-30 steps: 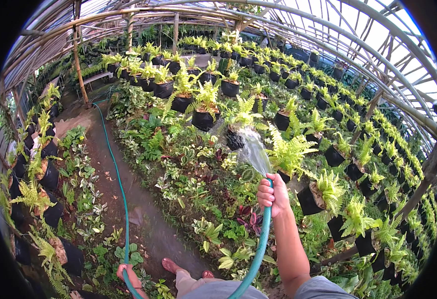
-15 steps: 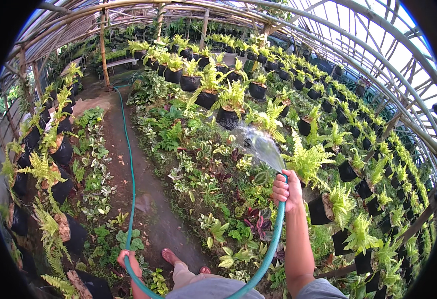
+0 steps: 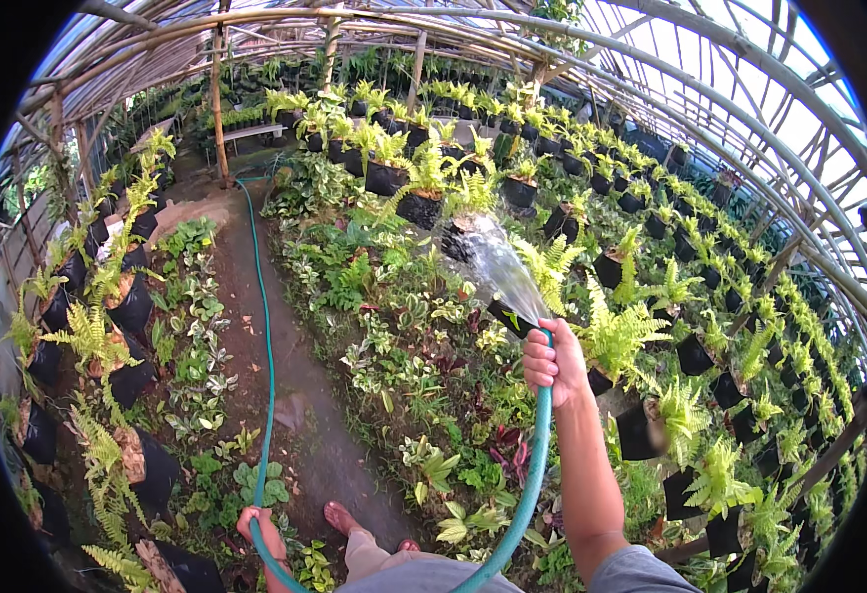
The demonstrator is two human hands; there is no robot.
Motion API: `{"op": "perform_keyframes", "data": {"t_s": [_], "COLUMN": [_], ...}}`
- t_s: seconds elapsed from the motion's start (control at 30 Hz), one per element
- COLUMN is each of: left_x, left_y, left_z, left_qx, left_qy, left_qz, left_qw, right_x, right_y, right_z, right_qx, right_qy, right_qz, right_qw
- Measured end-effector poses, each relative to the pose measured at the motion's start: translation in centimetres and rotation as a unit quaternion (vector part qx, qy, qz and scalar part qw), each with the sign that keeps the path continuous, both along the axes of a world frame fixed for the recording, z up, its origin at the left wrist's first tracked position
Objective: The person walks through a greenhouse and waters rows of potted ferns and other plants using a green hose. They move along the aisle, directing water onto the foliage and soil of multiple plants.
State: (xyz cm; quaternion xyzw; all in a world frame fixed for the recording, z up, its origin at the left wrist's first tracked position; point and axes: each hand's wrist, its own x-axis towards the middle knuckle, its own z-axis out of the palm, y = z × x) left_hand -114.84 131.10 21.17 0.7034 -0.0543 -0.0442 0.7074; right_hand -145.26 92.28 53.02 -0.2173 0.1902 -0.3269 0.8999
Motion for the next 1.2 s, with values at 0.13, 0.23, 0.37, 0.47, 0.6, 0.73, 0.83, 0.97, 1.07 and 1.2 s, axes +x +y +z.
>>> {"op": "perform_keyframes", "data": {"t_s": [0.13, 0.23, 0.37, 0.47, 0.6, 0.73, 0.83, 0.97, 1.07, 1.2], "left_x": [-0.1, -0.4, -0.8, -0.9, -0.7, -0.6, -0.6, -0.7, -0.6, -0.6], "left_y": [-0.3, -0.5, -0.6, -0.7, -0.5, -0.3, -0.2, 0.0, 0.2, 0.2], "left_z": [0.2, 0.7, 1.5, 1.5, 0.5, 0.2, 0.3, 0.1, -0.1, 0.5], "left_qx": [-0.001, 0.015, 0.013, 0.009, -0.021, 0.022, 0.014, -0.017, -0.004, 0.007], "left_qy": [-0.002, 0.014, -0.001, -0.003, -0.041, 0.01, -0.008, -0.054, -0.024, 0.022], "left_qz": [0.013, 0.02, 0.016, 0.018, 0.015, 0.044, 0.034, 0.013, 0.022, 0.03], "left_qw": [1.0, 1.0, 1.0, 1.0, 0.999, 0.999, 0.999, 0.998, 0.999, 0.999], "right_x": [0.4, 0.5, 0.4, 0.3, 0.2, 0.5, 0.5, 0.7, 0.8, 1.0], "right_y": [-0.3, -0.4, -0.6, -0.7, -0.8, -0.5, -0.4, -0.4, -0.3, 0.0], "right_z": [0.0, -0.2, -0.3, -0.4, -0.5, -0.5, -0.6, -1.0, -0.9, -0.7], "right_qx": [0.005, 0.008, 0.014, 0.004, 0.001, 0.003, 0.026, 0.017, 0.01, 0.013], "right_qy": [0.0, 0.004, -0.009, 0.002, -0.009, -0.003, -0.02, -0.004, -0.008, -0.002], "right_qz": [-0.002, 0.005, 0.007, 0.005, 0.01, 0.012, -0.001, 0.025, 0.014, 0.006], "right_qw": [1.0, 1.0, 1.0, 1.0, 1.0, 1.0, 0.999, 1.0, 1.0, 1.0]}}
